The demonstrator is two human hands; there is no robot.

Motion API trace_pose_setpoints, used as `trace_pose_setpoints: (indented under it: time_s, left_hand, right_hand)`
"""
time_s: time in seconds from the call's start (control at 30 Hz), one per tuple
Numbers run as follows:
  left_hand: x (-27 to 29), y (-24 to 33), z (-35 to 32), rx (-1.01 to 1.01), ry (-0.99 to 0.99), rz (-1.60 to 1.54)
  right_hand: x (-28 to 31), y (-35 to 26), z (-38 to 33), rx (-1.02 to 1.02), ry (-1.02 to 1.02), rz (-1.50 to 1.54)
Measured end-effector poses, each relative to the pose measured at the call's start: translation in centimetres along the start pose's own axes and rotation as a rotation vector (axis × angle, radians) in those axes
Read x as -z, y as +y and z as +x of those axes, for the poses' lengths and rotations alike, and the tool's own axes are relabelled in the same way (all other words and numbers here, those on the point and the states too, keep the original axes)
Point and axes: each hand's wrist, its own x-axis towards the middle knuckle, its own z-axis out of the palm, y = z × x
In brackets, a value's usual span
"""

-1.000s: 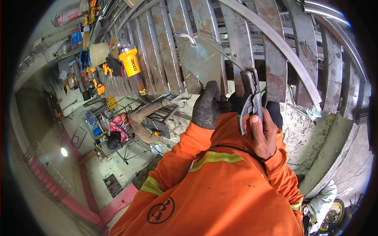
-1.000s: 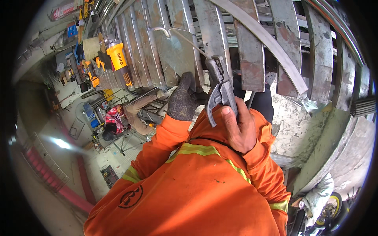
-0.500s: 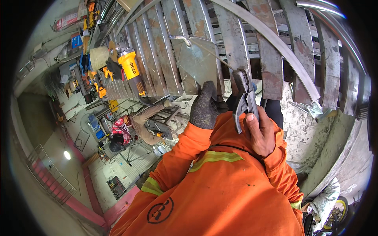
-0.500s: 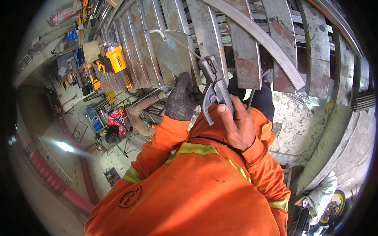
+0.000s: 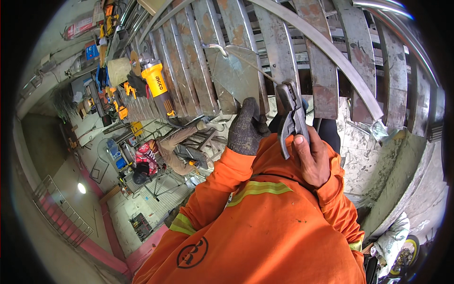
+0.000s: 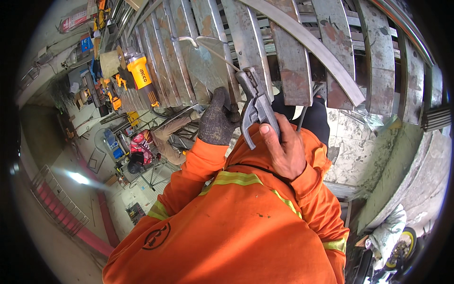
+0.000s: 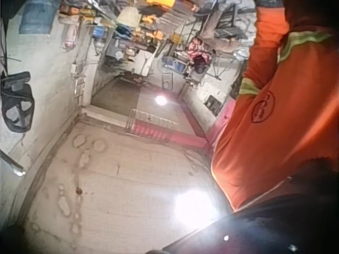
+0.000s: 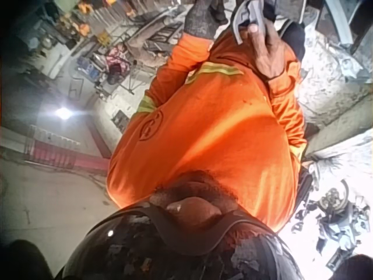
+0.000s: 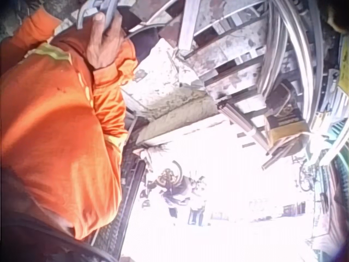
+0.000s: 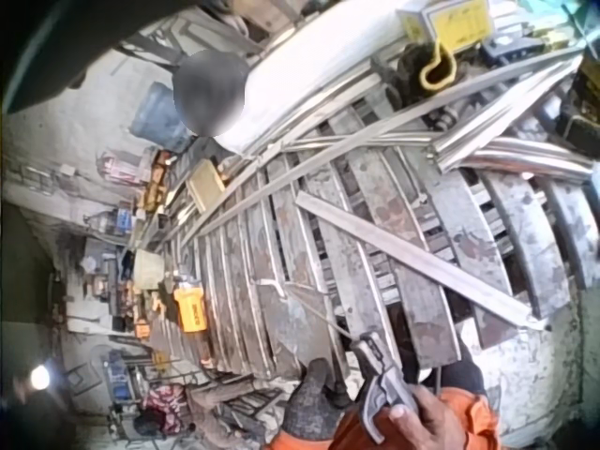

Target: The person welds a metal rod to a trowel on a metal table, then picks up the trowel and walks away before turning back toward the table.

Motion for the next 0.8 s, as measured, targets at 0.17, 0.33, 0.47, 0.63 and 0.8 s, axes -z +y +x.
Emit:
trace_pose_setpoints:
  time_s: [0.17, 0.33, 0.47, 0.63, 0.8]
  left_hand:
    - [-0.7, 0.6, -0.9, -0.001, -0.029, 0.067]
    - [-0.4, 0.5, -0.7, 0.018, -0.027, 0.036]
    - [-0.5, 0.5, -0.8, 0.013, -0.046, -0.008]
    - [-0.8, 0.6, -0.7, 0.005, -0.011, -0.010]
    - [0.5, 0.0, -0.4, -0.088, -0.099, 0.132]
  right_hand:
    - [-0.1, -0.5, -0.1, -0.048, -0.008, 0.050]
    - [-0.1, -0.3, 0.0, -0.025, -0.001, 0.029]
    - [-0.1, -0.9, -0.1, -0.046, -0.008, 0.052]
    - [-0.2, -0.8, 0.0, -0.019, 0.006, 0.002]
    - [-0.3, -1.0, 0.0, 0.019, 0.019, -0.068]
